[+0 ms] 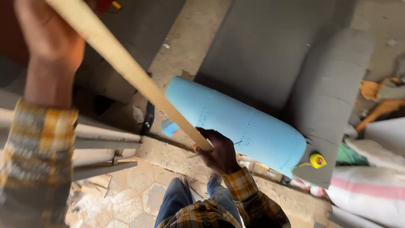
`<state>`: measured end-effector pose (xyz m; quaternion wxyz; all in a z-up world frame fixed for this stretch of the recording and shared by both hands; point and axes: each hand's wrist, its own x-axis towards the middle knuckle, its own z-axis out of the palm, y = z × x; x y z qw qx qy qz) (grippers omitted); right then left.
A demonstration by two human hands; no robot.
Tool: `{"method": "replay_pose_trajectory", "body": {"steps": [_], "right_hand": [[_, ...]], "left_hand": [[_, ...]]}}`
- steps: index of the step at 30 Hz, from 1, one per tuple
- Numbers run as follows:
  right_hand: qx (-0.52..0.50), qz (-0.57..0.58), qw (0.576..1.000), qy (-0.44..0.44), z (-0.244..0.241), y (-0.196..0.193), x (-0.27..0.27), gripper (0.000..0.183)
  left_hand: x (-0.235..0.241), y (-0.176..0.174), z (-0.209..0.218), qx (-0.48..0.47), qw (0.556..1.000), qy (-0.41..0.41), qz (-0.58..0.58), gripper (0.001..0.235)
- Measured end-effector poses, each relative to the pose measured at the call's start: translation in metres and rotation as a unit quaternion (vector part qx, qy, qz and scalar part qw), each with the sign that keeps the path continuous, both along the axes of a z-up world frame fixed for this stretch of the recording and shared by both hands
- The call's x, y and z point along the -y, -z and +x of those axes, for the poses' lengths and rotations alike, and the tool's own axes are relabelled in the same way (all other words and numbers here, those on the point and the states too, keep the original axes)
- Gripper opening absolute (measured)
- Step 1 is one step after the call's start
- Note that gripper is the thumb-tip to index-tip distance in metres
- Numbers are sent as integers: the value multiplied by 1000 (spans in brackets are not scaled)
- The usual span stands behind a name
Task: The person measures and marks a large piece of blue foam insulation using a wooden plank as a straight edge and a tape measure. They then use a knife to cut the foam along the marked lines.
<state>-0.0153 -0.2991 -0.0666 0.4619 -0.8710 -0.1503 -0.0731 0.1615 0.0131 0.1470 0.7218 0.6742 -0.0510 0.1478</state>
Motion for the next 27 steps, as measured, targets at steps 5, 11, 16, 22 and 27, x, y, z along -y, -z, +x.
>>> {"method": "replay_pose_trajectory", "body": {"steps": [5,11,16,22,27], "right_hand": [[-14,-51,998,17,-17,-14,12,49],[-100,-108,989,-28,-19,2,-13,35],[-303,-146,941,-34,0,-12,-35,49],[-409,-260,869,97,53,-38,-42,49],[-226,-330,911,105,103,-39,-27,68]], "left_hand": [[4,52,-2,-84,991,6,-104,40],[17,191,-40,-209,904,45,-370,63],[14,228,-41,-375,832,-55,-406,61],[8,256,14,-370,832,-93,-402,50],[16,315,90,-361,819,-87,-437,47]]}}
